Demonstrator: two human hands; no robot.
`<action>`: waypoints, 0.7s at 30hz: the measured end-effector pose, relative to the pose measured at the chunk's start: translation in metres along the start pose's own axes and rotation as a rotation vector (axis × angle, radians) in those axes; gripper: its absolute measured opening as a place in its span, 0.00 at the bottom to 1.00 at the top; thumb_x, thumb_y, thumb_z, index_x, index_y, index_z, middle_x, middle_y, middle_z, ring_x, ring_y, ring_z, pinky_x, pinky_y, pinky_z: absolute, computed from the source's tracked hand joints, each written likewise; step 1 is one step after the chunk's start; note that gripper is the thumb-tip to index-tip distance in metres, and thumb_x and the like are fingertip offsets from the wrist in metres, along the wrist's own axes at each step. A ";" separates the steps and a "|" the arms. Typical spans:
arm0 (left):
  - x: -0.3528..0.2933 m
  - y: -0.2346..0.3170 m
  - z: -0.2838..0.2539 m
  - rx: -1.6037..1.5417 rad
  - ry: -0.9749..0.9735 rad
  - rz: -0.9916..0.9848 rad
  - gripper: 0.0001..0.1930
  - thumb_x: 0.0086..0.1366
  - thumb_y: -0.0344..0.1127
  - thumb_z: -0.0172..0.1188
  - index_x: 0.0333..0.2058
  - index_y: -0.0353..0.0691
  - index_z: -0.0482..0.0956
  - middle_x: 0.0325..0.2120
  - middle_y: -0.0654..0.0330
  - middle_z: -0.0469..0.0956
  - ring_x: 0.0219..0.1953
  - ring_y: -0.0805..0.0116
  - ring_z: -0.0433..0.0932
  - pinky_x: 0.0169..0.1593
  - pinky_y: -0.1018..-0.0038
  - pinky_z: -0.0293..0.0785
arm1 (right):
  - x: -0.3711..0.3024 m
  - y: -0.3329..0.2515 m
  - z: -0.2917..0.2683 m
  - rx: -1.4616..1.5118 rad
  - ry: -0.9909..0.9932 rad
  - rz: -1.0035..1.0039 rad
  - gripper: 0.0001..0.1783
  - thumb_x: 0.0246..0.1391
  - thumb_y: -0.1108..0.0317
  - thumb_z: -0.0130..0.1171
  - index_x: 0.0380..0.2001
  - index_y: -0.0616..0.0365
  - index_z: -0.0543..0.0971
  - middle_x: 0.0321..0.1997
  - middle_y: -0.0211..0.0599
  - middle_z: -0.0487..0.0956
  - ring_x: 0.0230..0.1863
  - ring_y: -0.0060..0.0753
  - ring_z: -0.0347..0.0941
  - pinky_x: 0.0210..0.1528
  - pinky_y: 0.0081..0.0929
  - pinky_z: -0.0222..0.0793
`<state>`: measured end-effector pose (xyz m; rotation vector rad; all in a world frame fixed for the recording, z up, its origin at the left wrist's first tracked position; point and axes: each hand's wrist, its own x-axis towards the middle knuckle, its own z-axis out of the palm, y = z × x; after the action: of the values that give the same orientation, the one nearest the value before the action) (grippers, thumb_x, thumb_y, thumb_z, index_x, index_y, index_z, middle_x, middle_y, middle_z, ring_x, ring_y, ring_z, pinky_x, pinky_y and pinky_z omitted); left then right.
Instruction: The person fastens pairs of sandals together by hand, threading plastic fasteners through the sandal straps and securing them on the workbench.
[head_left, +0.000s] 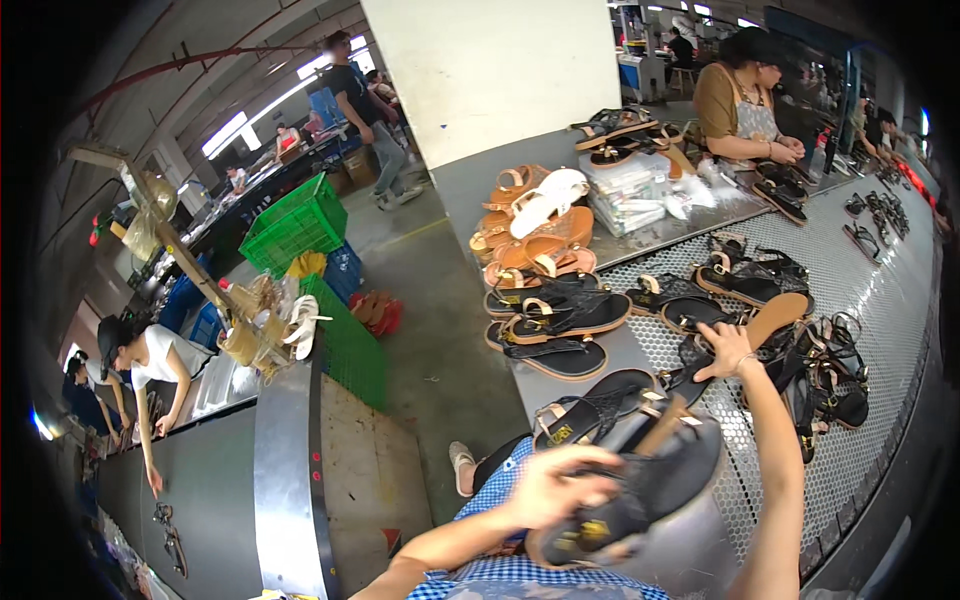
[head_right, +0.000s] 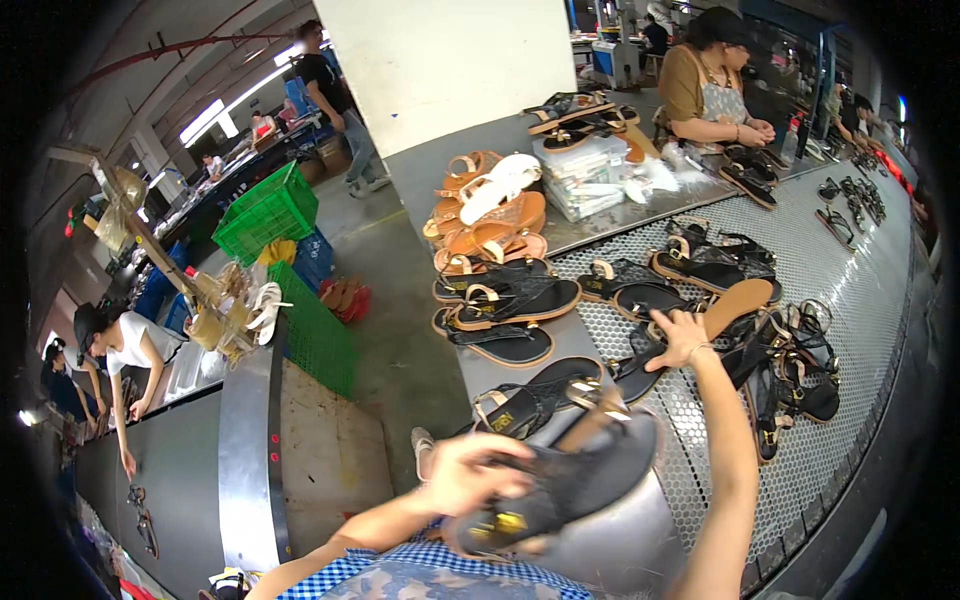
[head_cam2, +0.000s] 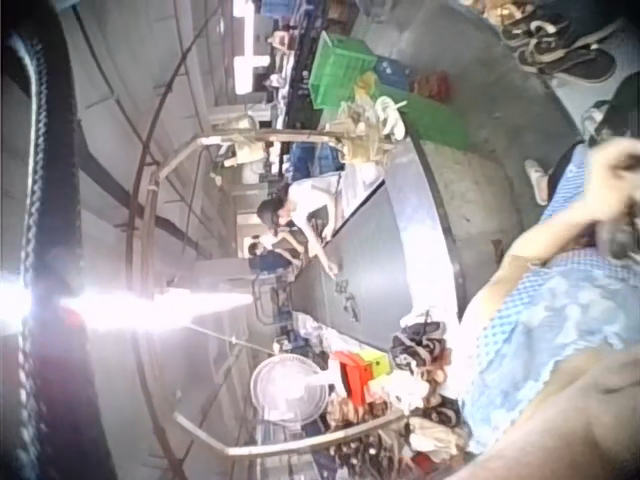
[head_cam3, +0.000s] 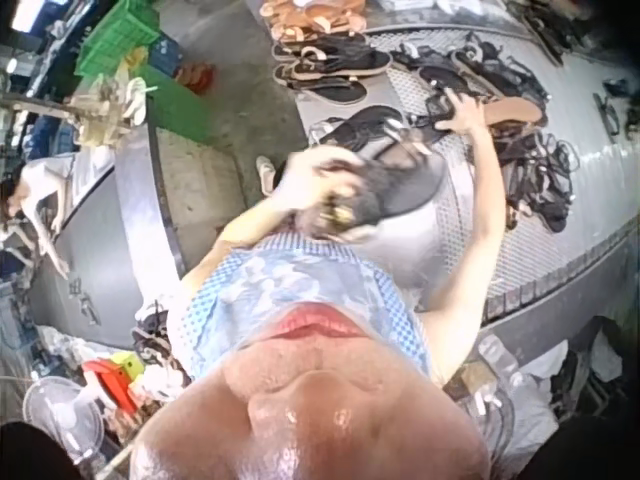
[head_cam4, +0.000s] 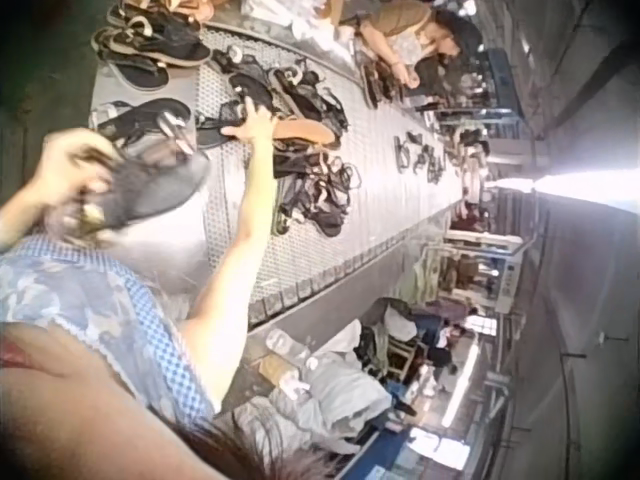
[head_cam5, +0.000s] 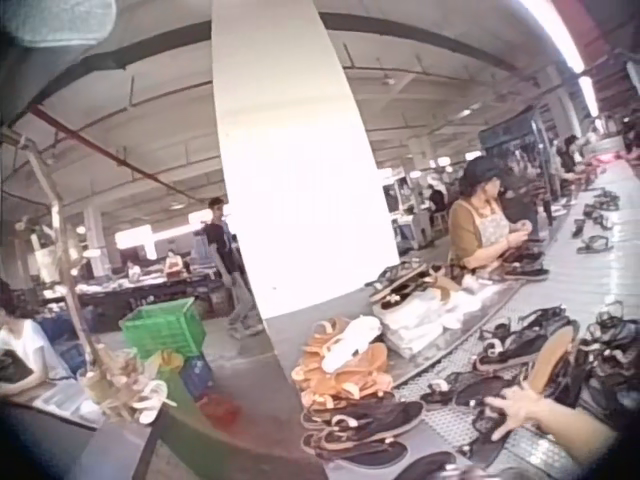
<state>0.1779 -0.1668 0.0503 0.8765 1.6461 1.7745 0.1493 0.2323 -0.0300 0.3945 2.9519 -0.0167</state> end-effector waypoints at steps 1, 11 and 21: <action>-0.008 0.014 -0.021 -0.099 0.189 -0.118 0.17 0.50 0.18 0.60 0.41 0.33 0.75 0.34 0.56 0.77 0.32 0.70 0.79 0.37 0.76 0.78 | -0.002 0.001 0.007 0.007 0.013 -0.043 0.53 0.24 0.40 0.69 0.59 0.42 0.62 0.49 0.45 0.68 0.56 0.46 0.60 0.58 0.41 0.51; -0.219 0.074 -0.373 1.145 1.625 0.772 0.08 0.57 0.29 0.58 0.32 0.28 0.78 0.28 0.51 0.79 0.28 0.66 0.77 0.30 0.74 0.75 | 0.014 0.064 0.055 -0.215 0.478 0.089 0.20 0.41 0.68 0.53 0.41 0.52 0.65 0.26 0.39 0.77 0.28 0.42 0.75 0.40 0.41 0.62; -0.102 -0.004 -0.230 1.129 1.470 0.457 0.18 0.62 0.31 0.55 0.51 0.36 0.70 0.43 0.55 0.74 0.41 0.68 0.74 0.45 0.75 0.72 | -0.013 0.105 -0.037 0.517 1.081 0.659 0.10 0.47 0.66 0.55 0.34 0.55 0.73 0.24 0.44 0.75 0.33 0.49 0.73 0.32 0.39 0.66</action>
<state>0.0635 -0.3903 0.0296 0.1379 3.8540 1.6978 0.1836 0.3312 0.0099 1.9627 3.5296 -0.6896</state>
